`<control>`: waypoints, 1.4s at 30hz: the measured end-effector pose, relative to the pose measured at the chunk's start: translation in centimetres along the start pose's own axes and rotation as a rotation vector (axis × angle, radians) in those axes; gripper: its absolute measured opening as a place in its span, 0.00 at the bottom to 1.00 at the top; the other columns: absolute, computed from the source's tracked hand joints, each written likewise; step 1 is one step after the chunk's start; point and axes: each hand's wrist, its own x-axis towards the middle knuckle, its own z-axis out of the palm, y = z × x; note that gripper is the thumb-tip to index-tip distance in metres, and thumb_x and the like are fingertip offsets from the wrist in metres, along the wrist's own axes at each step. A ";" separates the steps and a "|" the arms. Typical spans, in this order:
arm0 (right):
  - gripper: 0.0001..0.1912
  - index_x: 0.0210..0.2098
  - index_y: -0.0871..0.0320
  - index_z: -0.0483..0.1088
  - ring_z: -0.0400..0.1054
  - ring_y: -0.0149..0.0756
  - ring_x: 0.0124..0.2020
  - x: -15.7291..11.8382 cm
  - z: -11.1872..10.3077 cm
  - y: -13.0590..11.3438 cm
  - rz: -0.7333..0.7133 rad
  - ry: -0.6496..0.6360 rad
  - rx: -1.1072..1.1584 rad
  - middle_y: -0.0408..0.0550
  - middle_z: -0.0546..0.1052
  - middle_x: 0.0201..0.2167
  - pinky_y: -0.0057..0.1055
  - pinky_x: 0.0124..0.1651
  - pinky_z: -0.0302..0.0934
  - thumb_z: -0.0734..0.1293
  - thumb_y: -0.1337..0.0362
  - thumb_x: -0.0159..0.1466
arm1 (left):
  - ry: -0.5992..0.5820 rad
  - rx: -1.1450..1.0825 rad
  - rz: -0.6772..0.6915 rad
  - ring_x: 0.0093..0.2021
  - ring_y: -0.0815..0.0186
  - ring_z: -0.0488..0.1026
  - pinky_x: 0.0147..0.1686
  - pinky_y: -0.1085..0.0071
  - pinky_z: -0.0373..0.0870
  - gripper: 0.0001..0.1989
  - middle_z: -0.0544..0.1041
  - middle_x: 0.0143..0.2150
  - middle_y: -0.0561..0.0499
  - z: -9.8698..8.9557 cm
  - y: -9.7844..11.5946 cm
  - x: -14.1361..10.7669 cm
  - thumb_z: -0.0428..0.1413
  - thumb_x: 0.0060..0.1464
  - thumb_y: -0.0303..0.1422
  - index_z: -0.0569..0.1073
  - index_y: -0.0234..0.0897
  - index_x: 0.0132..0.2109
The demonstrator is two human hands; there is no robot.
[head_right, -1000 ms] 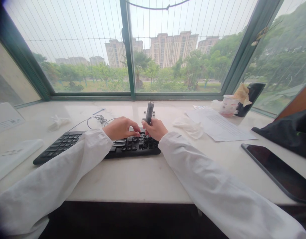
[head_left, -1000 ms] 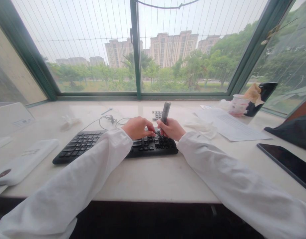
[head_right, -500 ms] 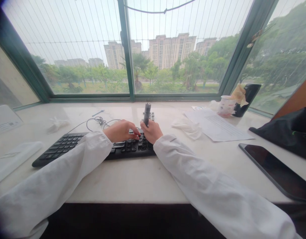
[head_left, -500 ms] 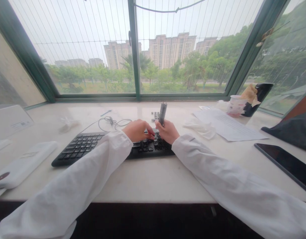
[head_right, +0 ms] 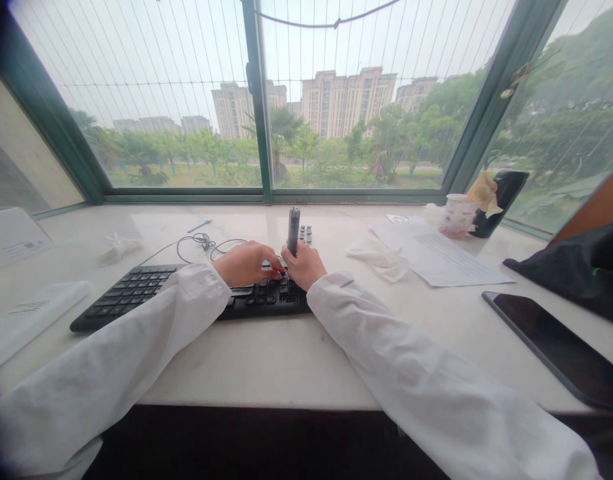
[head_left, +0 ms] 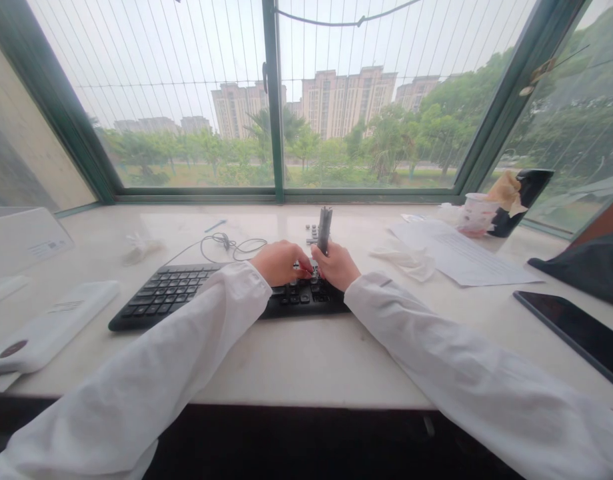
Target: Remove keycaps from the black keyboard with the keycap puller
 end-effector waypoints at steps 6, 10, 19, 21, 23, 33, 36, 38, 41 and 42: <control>0.16 0.23 0.54 0.58 0.63 0.32 0.18 -0.1 0.1 0.1 -0.032 0.052 -0.014 0.39 0.66 0.13 0.28 0.28 0.54 0.57 0.54 0.64 | -0.024 0.022 0.007 0.41 0.63 0.77 0.43 0.71 0.69 0.09 0.81 0.39 0.54 -0.2 0.1 -0.1 0.59 0.52 0.40 0.82 0.50 0.40; 0.16 0.23 0.54 0.58 0.63 0.33 0.18 -0.1 0.0 0.0 -0.029 0.062 -0.006 0.39 0.66 0.13 0.28 0.28 0.55 0.57 0.55 0.64 | -0.023 0.016 0.012 0.42 0.63 0.76 0.43 0.72 0.69 0.09 0.81 0.39 0.54 -0.1 0.0 -0.1 0.58 0.52 0.40 0.82 0.49 0.40; 0.16 0.22 0.54 0.59 0.64 0.33 0.19 -0.2 -0.2 0.0 -0.039 0.097 -0.016 0.39 0.67 0.13 0.29 0.30 0.56 0.57 0.55 0.64 | -0.032 0.035 -0.003 0.40 0.62 0.76 0.39 0.71 0.69 0.11 0.81 0.38 0.54 -0.2 0.4 -0.1 0.57 0.54 0.45 0.81 0.50 0.39; 0.15 0.22 0.54 0.59 0.64 0.33 0.18 -0.2 -0.2 0.0 -0.039 0.092 -0.008 0.39 0.67 0.13 0.28 0.30 0.56 0.57 0.56 0.64 | -0.030 0.045 0.001 0.40 0.63 0.76 0.40 0.71 0.69 0.11 0.81 0.39 0.54 -0.2 0.5 -0.1 0.57 0.54 0.44 0.81 0.50 0.39; 0.15 0.22 0.54 0.59 0.64 0.33 0.18 -0.2 -0.2 0.0 -0.033 0.088 -0.001 0.39 0.67 0.12 0.28 0.29 0.56 0.57 0.56 0.64 | -0.031 0.062 0.007 0.41 0.62 0.76 0.41 0.71 0.69 0.10 0.81 0.39 0.54 -0.2 0.5 -0.1 0.57 0.54 0.43 0.81 0.50 0.40; 0.16 0.22 0.54 0.59 0.64 0.32 0.18 -0.4 -0.3 -0.3 -0.046 0.080 -0.029 0.39 0.67 0.13 0.28 0.28 0.54 0.57 0.56 0.64 | -0.053 0.184 0.038 0.44 0.60 0.76 0.41 0.69 0.70 0.10 0.80 0.43 0.53 -0.5 1.1 -0.4 0.55 0.56 0.39 0.80 0.50 0.42; 0.15 0.22 0.54 0.60 0.64 0.33 0.20 -0.5 -0.2 -0.6 -0.079 0.095 -0.098 0.40 0.68 0.15 0.28 0.29 0.53 0.57 0.57 0.64 | -0.061 0.221 0.049 0.43 0.59 0.76 0.40 0.67 0.71 0.10 0.80 0.43 0.52 -0.6 1.4 -0.4 0.55 0.56 0.37 0.79 0.49 0.42; 0.14 0.25 0.55 0.63 0.64 0.33 0.21 -0.7 -0.1 -0.7 -0.099 0.092 -0.134 0.41 0.69 0.16 0.28 0.29 0.52 0.57 0.58 0.64 | -0.061 0.240 0.052 0.43 0.58 0.76 0.40 0.66 0.72 0.10 0.79 0.43 0.51 -0.7 1.6 -0.5 0.55 0.55 0.37 0.79 0.47 0.41; 0.13 0.27 0.55 0.66 0.65 0.34 0.22 -0.8 -0.1 -0.8 -0.109 0.087 -0.178 0.42 0.71 0.18 0.28 0.28 0.51 0.57 0.58 0.64 | -0.058 0.251 0.056 0.42 0.57 0.76 0.39 0.66 0.72 0.09 0.79 0.43 0.51 -0.8 1.8 -0.4 0.55 0.55 0.36 0.79 0.45 0.41; 0.13 0.28 0.55 0.67 0.65 0.34 0.22 -0.9 -0.1 -0.8 -0.109 0.089 -0.187 0.42 0.71 0.19 0.28 0.28 0.51 0.56 0.58 0.65 | -0.058 0.251 0.056 0.42 0.57 0.76 0.39 0.66 0.72 0.10 0.79 0.43 0.50 -0.8 1.9 -0.4 0.55 0.55 0.36 0.79 0.45 0.41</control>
